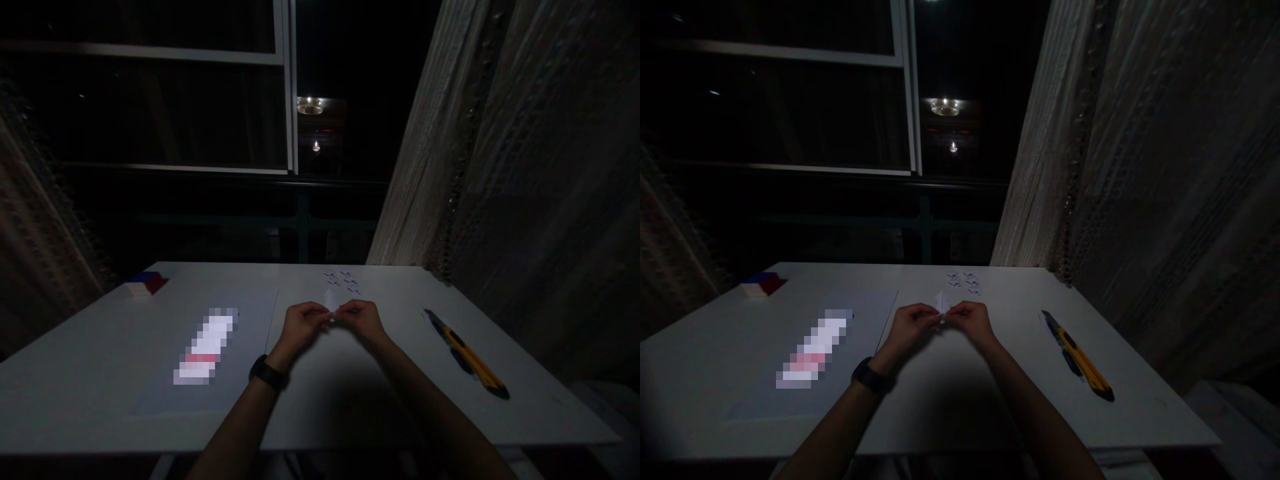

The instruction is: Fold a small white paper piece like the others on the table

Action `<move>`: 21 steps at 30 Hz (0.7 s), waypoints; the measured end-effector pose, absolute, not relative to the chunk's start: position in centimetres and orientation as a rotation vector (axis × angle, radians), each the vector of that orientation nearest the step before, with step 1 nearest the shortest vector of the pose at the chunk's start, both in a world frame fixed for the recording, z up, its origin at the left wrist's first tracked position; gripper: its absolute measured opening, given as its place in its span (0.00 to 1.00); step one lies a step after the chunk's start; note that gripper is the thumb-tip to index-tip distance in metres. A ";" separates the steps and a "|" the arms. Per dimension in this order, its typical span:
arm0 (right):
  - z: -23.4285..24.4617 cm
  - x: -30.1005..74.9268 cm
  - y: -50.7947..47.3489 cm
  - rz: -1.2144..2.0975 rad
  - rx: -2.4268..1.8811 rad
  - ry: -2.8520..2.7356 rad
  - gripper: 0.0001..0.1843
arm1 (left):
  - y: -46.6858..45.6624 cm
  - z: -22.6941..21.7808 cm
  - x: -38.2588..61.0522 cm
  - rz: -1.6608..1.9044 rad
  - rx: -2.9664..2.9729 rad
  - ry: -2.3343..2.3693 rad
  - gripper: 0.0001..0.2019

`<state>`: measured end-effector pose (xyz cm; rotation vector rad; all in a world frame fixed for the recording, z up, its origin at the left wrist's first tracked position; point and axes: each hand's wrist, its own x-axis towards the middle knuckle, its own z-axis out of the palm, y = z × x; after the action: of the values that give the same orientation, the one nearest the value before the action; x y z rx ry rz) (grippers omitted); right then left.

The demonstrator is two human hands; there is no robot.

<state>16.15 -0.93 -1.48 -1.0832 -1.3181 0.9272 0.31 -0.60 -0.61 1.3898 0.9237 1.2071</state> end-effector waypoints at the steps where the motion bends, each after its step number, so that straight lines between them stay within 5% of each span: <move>1: -1.5 16.1 -0.9 0.922 -1.087 -1.316 0.10 | -0.6 -0.6 0.4 1.212 1.385 0.924 0.10; 13: -1.9 15.9 -0.7 1.067 -0.987 -1.180 0.23 | -0.8 -0.5 0.5 1.223 1.380 0.840 0.17; 21: -2.0 16.2 -0.6 1.046 -0.982 -1.246 0.17 | -1.0 0.0 0.0 1.118 1.343 0.743 0.21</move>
<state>16.17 -0.62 -2.01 -0.9819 -1.2463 1.0464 -0.04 -0.96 0.04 1.3427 0.7425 1.1178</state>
